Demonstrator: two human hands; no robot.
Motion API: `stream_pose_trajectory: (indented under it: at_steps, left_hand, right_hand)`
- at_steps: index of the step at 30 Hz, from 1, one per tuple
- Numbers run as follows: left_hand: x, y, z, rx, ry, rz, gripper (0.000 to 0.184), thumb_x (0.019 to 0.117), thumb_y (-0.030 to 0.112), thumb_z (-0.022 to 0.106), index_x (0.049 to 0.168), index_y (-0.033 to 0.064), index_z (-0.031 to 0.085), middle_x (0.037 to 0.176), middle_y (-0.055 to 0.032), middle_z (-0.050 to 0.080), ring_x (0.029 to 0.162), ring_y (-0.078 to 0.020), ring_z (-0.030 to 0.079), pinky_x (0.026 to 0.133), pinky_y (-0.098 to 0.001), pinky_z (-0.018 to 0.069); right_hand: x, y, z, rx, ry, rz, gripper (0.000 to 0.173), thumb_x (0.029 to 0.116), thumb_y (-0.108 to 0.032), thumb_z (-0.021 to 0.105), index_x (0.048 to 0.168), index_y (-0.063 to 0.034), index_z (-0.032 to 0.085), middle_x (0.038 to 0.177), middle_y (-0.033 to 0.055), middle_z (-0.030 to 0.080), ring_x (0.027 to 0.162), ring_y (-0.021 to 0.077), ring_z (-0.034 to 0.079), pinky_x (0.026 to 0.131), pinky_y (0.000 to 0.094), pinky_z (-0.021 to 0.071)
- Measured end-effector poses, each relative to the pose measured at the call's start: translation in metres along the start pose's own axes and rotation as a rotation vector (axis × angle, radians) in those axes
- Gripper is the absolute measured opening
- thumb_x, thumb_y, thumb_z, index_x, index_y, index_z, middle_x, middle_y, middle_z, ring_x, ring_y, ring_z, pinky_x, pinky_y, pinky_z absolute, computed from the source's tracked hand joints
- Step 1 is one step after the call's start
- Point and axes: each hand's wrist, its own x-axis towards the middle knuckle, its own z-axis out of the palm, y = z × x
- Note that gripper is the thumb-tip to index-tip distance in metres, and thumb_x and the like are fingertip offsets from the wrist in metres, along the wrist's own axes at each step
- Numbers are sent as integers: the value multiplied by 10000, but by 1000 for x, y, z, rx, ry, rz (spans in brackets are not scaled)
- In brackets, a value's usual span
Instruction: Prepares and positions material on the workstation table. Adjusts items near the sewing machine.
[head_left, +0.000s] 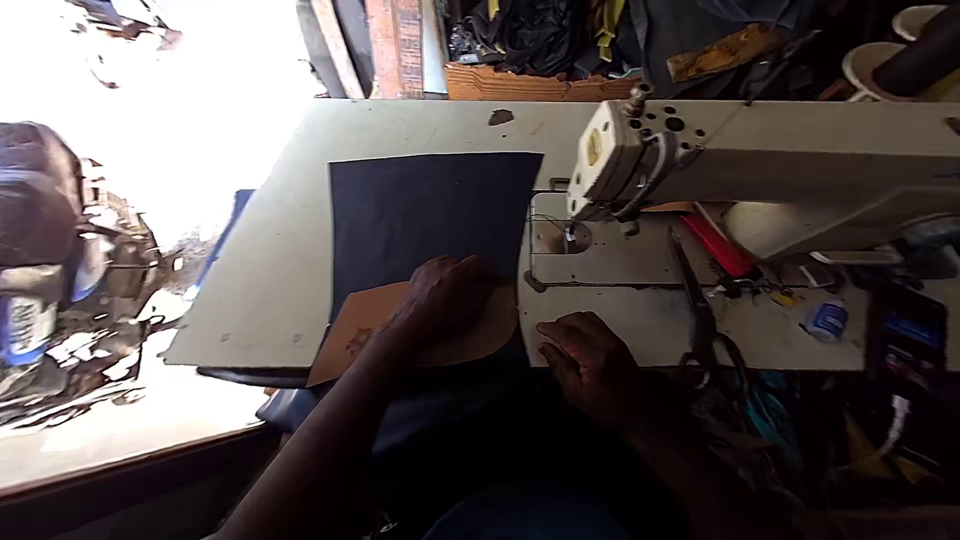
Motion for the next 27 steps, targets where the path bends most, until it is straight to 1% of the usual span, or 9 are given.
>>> stream_pose_trajectory:
  at_steps: [2, 4, 7, 11, 14, 18, 21, 24, 27]
  left_hand:
    - [-3, 4, 2, -4, 35, 13, 281, 986, 438, 572, 960, 181, 684, 816, 29, 627, 830, -171, 636, 763, -423, 556]
    - [-3, 7, 4, -14, 70, 1, 313, 974, 455, 552, 933, 177, 691, 810, 23, 627, 816, -183, 635, 738, -446, 550]
    - [-3, 10, 5, -22, 121, -29, 317, 959, 466, 559, 882, 185, 683, 779, 23, 615, 774, -189, 633, 671, -451, 541]
    - [-3, 10, 6, -14, 146, -24, 323, 952, 473, 538, 889, 195, 690, 783, 22, 626, 772, -192, 640, 652, -458, 534]
    - [-3, 10, 8, -11, 154, -30, 340, 948, 472, 522, 880, 181, 684, 762, 7, 614, 754, -216, 631, 640, -474, 515]
    - [-3, 9, 9, -15, 156, -34, 355, 940, 482, 515, 878, 171, 675, 748, -5, 602, 733, -230, 622, 616, -481, 497]
    - [-3, 6, 11, -7, 158, -33, 388, 943, 509, 511, 881, 163, 676, 741, -7, 601, 722, -227, 619, 615, -475, 492]
    - [-2, 6, 12, -10, 161, -42, 407, 930, 514, 507, 875, 147, 673, 733, -21, 592, 704, -234, 611, 603, -477, 474]
    - [-2, 6, 12, -16, 166, -52, 412, 928, 523, 508, 885, 151, 681, 736, -20, 591, 702, -229, 606, 600, -473, 472]
  right_hand:
    - [-6, 18, -42, -46, 79, 36, 229, 988, -243, 670, 1180, -158, 763, 1050, -6, 698, 1004, 105, 660, 859, 284, 590]
    - [-19, 48, -98, -186, 191, 114, 253, 989, -228, 670, 1199, -113, 752, 1098, 50, 715, 1027, 150, 686, 883, 347, 604]
    - [-49, 101, -193, -439, 350, 363, 344, 1024, -235, 608, 1293, -34, 684, 1159, 189, 695, 1026, 291, 691, 860, 475, 599]
    - [-97, 151, -281, -710, 390, 753, 430, 1052, -284, 550, 1391, -19, 569, 1277, 306, 610, 1192, 494, 587, 1003, 672, 460]
    - [-125, 169, -299, -768, 286, 856, 305, 1048, -126, 508, 1303, -46, 656, 1279, 326, 596, 1239, 561, 525, 1012, 744, 399]
    - [-137, 177, -293, -739, 258, 871, 316, 1037, -42, 477, 1197, -100, 742, 1265, 275, 623, 1234, 492, 556, 1021, 690, 429]
    - [-132, 183, -287, -714, 305, 867, 346, 1051, -50, 452, 1275, -97, 712, 1270, 285, 614, 1235, 473, 559, 1038, 646, 438]
    - [-128, 204, -287, -693, 206, 848, 379, 1056, -83, 462, 1395, -104, 631, 1258, 327, 590, 1210, 527, 542, 1018, 694, 418]
    - [-125, 214, -290, -708, 128, 886, 355, 1043, -69, 477, 1284, -154, 723, 1248, 263, 644, 1239, 491, 540, 1053, 690, 365]
